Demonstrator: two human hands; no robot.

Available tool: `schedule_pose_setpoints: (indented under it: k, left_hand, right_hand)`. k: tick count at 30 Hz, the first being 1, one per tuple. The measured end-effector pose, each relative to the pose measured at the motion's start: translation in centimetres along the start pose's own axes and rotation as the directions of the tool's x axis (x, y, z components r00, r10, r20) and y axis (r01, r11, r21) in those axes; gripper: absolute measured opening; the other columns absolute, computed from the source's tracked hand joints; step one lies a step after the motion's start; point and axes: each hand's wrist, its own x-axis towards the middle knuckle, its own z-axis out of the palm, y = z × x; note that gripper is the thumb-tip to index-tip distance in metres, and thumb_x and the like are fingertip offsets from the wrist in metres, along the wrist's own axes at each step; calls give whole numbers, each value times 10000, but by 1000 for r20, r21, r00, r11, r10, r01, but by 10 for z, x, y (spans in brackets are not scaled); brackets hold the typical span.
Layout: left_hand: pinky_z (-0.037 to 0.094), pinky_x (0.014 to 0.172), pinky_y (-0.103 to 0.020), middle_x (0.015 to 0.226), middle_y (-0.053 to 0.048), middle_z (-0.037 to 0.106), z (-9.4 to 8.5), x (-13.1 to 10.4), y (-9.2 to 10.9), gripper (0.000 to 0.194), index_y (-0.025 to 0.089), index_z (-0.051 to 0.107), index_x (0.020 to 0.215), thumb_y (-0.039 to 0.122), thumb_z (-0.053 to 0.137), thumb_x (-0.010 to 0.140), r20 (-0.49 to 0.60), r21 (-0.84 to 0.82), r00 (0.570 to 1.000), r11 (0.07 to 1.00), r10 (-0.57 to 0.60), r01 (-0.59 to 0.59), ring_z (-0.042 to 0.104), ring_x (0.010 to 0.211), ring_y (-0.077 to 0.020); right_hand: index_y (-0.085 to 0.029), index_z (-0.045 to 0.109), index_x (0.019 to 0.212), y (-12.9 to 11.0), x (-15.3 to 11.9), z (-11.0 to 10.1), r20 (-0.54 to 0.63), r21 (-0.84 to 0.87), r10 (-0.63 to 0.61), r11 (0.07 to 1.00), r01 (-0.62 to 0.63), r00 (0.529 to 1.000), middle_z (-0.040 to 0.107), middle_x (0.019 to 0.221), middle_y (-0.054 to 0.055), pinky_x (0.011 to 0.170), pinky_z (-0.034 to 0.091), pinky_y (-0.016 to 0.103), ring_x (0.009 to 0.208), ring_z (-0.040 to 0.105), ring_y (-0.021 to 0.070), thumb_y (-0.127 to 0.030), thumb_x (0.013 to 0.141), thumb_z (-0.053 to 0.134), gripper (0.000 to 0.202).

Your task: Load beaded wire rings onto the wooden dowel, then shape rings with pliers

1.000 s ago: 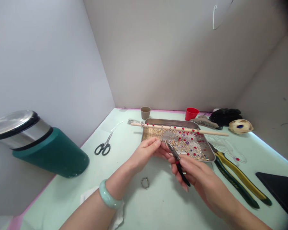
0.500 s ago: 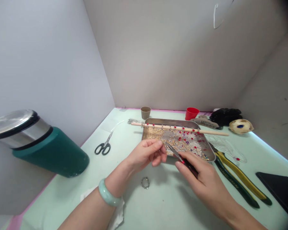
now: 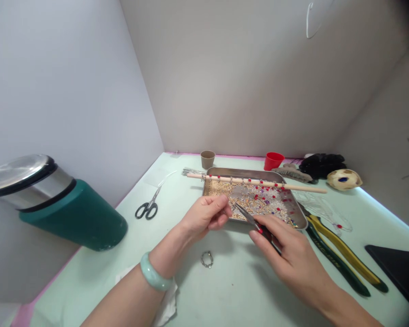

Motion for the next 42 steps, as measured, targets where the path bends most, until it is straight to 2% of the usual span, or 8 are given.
schedule_pose_setpoints:
  k: [6, 13, 26, 32, 39, 42]
  left_hand:
    - [128, 408, -204, 408, 69, 380, -3, 1, -2, 430, 137, 525, 658, 533, 526, 827, -7, -2, 1000, 1000, 25, -25, 194, 364, -29]
    - [118, 425, -222, 450, 65, 359, 1, 0, -1, 422, 148, 468, 645, 507, 478, 866, 1, 20, 1000, 1000, 13, -13, 201, 402, -40]
    - [121, 432, -221, 464, 60, 364, 0, -1, -1, 416, 153, 450, 654, 498, 442, 886, -30, 38, 999, 999, 16, -15, 213, 410, -44]
    - [139, 431, -208, 462, 58, 360, 2, -1, 0, 418, 151, 449, 627, 488, 469, 874, -41, 90, 998, 995, 36, -32, 235, 419, -46]
    - [150, 427, -204, 488, 56, 377, 3, 0, -1, 423, 156, 431, 639, 501, 437, 883, -56, 136, 997, 990, 48, -40, 263, 424, -47]
    - [218, 435, -206, 525, 35, 465, 4, -1, -1, 418, 169, 389, 646, 498, 387, 904, -27, 151, 998, 987, 63, -59, 326, 411, -48]
  right_hand:
    - [-218, 525, 1030, 0, -1, 1, 14, -13, -27, 1000, 27, 1000, 612, 915, 55, 710, 436, 321, 799, 572, 186, -329, 908, 461, 177]
    - [-216, 528, 1049, 3, -2, 5, -78, -33, -88, 996, 85, 993, 627, 952, 54, 685, 458, 295, 822, 595, 177, -310, 907, 467, 181]
    - [-220, 518, 1031, 2, -1, 4, -16, -30, -63, 998, 62, 998, 599, 876, 24, 658, 440, 293, 737, 557, 148, -316, 909, 468, 163]
    - [-212, 525, 1032, 3, -2, 5, -26, -46, -85, 995, 83, 996, 610, 934, 50, 696, 449, 312, 807, 578, 170, -308, 916, 448, 170]
    - [-206, 528, 1014, 5, -2, 9, -45, -59, -101, 993, 98, 994, 608, 907, 54, 679, 447, 315, 785, 578, 172, -305, 915, 445, 162]
    - [-195, 535, 1005, 4, -2, 12, -39, -19, -84, 996, 84, 996, 597, 851, 46, 656, 439, 313, 733, 562, 164, -305, 918, 433, 174]
